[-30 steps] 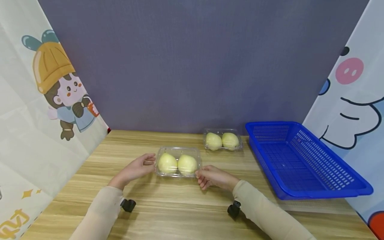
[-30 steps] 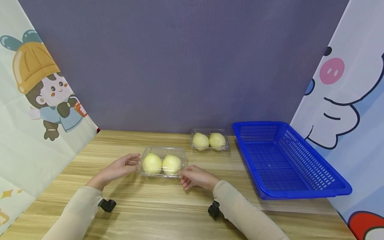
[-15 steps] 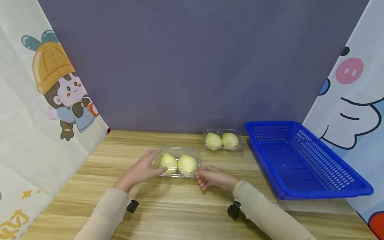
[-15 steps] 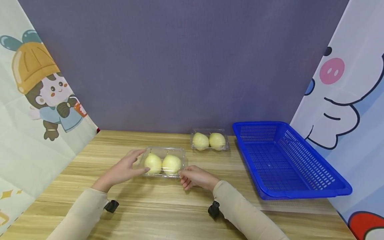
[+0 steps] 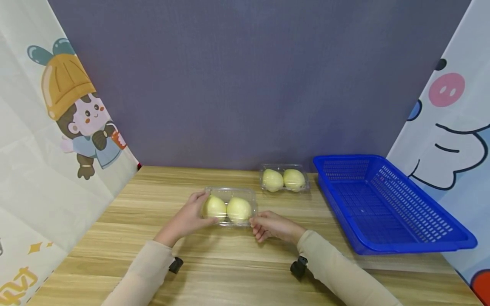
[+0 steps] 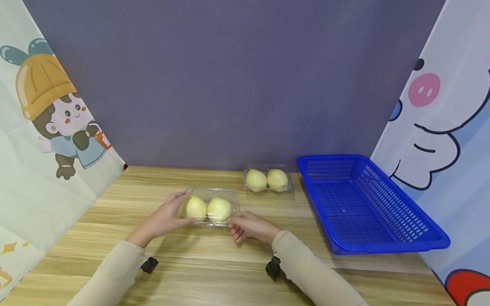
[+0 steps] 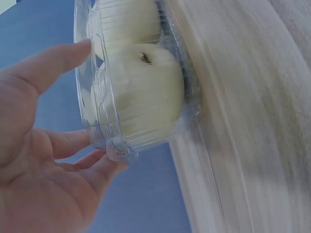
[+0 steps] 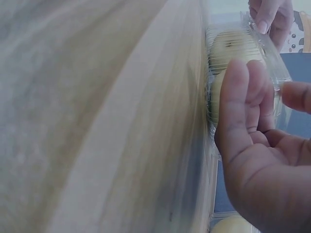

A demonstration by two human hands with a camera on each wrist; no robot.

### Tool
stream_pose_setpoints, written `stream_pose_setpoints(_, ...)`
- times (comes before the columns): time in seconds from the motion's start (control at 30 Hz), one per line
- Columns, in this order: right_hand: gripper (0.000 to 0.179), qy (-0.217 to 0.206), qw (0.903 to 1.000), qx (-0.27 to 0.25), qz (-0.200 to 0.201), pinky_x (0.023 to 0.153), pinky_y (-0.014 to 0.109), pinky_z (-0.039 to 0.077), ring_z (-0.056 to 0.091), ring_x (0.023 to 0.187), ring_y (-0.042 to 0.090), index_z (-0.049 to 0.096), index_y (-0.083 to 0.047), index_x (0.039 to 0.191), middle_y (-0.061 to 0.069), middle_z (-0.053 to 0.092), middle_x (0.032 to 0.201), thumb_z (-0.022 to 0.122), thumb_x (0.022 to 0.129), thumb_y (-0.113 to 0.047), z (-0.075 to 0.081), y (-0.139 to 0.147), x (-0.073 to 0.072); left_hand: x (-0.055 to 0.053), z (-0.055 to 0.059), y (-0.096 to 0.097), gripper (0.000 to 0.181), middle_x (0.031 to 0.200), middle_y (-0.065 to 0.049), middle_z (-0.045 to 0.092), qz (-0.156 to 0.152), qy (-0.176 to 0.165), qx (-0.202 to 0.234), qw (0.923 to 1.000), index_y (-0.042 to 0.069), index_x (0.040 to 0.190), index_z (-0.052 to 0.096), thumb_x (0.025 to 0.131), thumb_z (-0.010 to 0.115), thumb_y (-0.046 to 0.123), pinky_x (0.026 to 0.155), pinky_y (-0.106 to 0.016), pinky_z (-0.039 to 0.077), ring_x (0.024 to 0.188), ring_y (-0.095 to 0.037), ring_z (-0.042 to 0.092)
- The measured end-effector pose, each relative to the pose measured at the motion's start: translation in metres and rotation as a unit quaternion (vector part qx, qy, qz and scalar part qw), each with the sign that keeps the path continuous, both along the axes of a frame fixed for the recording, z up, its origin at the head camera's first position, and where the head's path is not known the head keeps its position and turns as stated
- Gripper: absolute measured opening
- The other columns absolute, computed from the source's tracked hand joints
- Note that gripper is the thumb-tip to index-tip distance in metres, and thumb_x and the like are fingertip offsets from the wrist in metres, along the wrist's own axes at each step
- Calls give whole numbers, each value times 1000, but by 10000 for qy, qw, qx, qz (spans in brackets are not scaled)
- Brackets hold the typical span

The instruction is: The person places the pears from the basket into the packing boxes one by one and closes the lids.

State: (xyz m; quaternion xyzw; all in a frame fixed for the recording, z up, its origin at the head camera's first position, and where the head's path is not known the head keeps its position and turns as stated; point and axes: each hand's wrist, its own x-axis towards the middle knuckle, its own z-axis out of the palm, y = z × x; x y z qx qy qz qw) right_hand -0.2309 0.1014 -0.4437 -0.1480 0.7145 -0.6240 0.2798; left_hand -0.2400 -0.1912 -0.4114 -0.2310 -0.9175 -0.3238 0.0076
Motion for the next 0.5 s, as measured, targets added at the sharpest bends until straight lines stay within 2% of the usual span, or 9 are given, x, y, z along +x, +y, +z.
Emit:
stream_pose_setpoints(0.27, 30, 121, 9997, 110, -163, 67, 27, 57, 58, 69, 14, 57, 6, 106, 4, 57, 81, 55, 102, -24, -2, 3, 0, 1, 1, 2, 92, 155, -32, 24, 63, 37, -17, 10000, -11, 150, 31, 85, 82, 28, 113, -60, 30, 137, -51, 35)
stream_pose_setpoints(0.4, 30, 239, 9984, 247, -446, 68, 29, 59, 59, 71, 17, 52, 1, 107, 7, 58, 84, 62, 98, -26, -2, 5, 1, 2, 2, 2, 93, 156, -31, 24, 65, -29, -42, 10000, -10, 151, 30, 85, 82, 29, 113, -60, 30, 137, -50, 34)
stream_pose_setpoints(0.5, 42, 411, 9953, 473, -740, 69, 32, 59, 60, 74, 20, 47, 0, 116, 11, 59, 89, 67, 95, -29, 0, 5, 1, 2, 3, 2, 94, 157, -31, 23, 76, -106, -71, 9999, -9, 152, 29, 85, 82, 30, 113, -60, 30, 138, -50, 34)
